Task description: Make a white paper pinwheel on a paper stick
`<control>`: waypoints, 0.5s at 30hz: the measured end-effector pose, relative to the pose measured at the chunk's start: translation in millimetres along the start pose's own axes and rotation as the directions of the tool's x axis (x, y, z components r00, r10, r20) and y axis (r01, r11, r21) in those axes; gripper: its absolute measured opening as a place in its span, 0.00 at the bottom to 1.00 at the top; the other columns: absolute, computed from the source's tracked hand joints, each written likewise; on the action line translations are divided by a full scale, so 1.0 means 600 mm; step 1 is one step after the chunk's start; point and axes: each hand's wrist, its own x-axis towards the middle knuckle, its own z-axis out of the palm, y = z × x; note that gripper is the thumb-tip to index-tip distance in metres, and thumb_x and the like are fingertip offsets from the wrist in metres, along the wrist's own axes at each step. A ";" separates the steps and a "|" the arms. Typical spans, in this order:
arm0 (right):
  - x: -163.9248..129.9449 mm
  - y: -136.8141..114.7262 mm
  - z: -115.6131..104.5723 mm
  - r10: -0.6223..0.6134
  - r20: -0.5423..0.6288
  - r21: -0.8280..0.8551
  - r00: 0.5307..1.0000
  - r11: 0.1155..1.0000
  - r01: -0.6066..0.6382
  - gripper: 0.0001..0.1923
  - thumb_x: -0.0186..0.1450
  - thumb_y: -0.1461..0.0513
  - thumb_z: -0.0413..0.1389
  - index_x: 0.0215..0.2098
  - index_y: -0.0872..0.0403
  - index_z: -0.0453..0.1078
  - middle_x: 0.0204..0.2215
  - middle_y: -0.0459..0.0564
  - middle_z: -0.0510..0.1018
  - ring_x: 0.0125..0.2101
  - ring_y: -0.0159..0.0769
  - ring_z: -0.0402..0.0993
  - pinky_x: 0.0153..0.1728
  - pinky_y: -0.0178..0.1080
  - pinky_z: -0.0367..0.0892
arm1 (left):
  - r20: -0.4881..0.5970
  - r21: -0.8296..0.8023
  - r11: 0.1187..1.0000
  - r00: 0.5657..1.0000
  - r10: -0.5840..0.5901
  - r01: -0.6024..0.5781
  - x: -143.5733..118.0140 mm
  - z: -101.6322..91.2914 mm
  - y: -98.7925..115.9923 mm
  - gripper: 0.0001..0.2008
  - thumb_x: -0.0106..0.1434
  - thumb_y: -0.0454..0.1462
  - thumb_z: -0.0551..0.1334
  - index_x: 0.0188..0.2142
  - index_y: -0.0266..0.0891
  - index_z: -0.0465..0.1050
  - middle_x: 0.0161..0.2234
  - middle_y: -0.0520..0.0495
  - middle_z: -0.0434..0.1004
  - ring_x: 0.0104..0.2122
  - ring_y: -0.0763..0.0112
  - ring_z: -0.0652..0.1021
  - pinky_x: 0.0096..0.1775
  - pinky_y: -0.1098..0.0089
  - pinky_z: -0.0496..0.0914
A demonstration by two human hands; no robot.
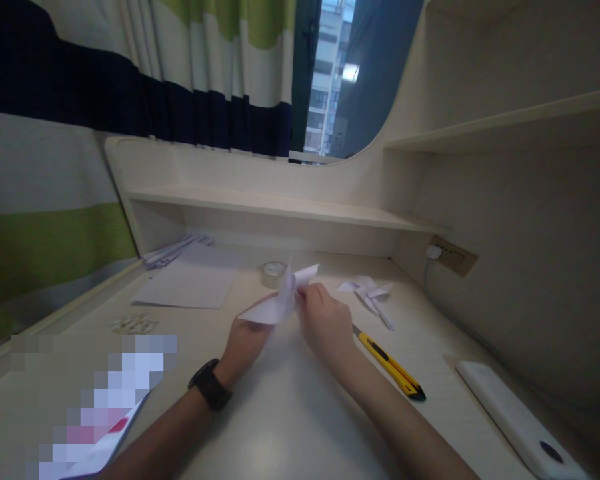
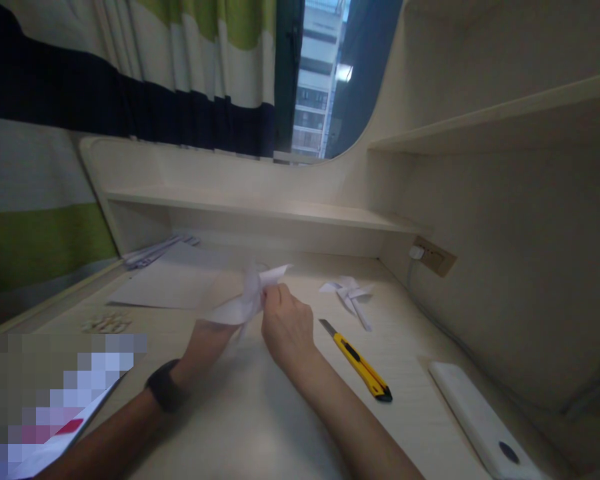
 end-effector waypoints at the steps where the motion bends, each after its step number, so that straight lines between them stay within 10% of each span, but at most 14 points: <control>1: 0.000 -0.001 0.000 0.001 0.006 0.004 1.000 1.000 -0.001 0.09 0.69 0.63 0.47 0.38 0.55 0.68 0.33 0.51 0.76 0.27 0.34 0.71 0.21 0.33 0.52 | 0.014 0.019 1.000 1.000 0.011 -0.011 0.001 0.000 -0.003 0.16 0.56 0.40 0.64 0.45 0.37 0.76 0.45 0.43 0.79 0.46 0.58 0.77 0.51 0.58 0.68; 15: -0.021 0.001 0.029 0.103 -0.143 0.468 0.984 0.884 -0.025 0.08 0.67 0.64 0.47 0.39 0.55 0.67 0.33 0.51 0.75 0.33 0.36 0.73 0.33 0.34 0.64 | -0.062 0.026 0.985 0.983 0.174 -0.173 -0.016 0.006 0.015 0.16 0.60 0.41 0.63 0.47 0.38 0.76 0.46 0.43 0.79 0.43 0.59 0.78 0.46 0.63 0.72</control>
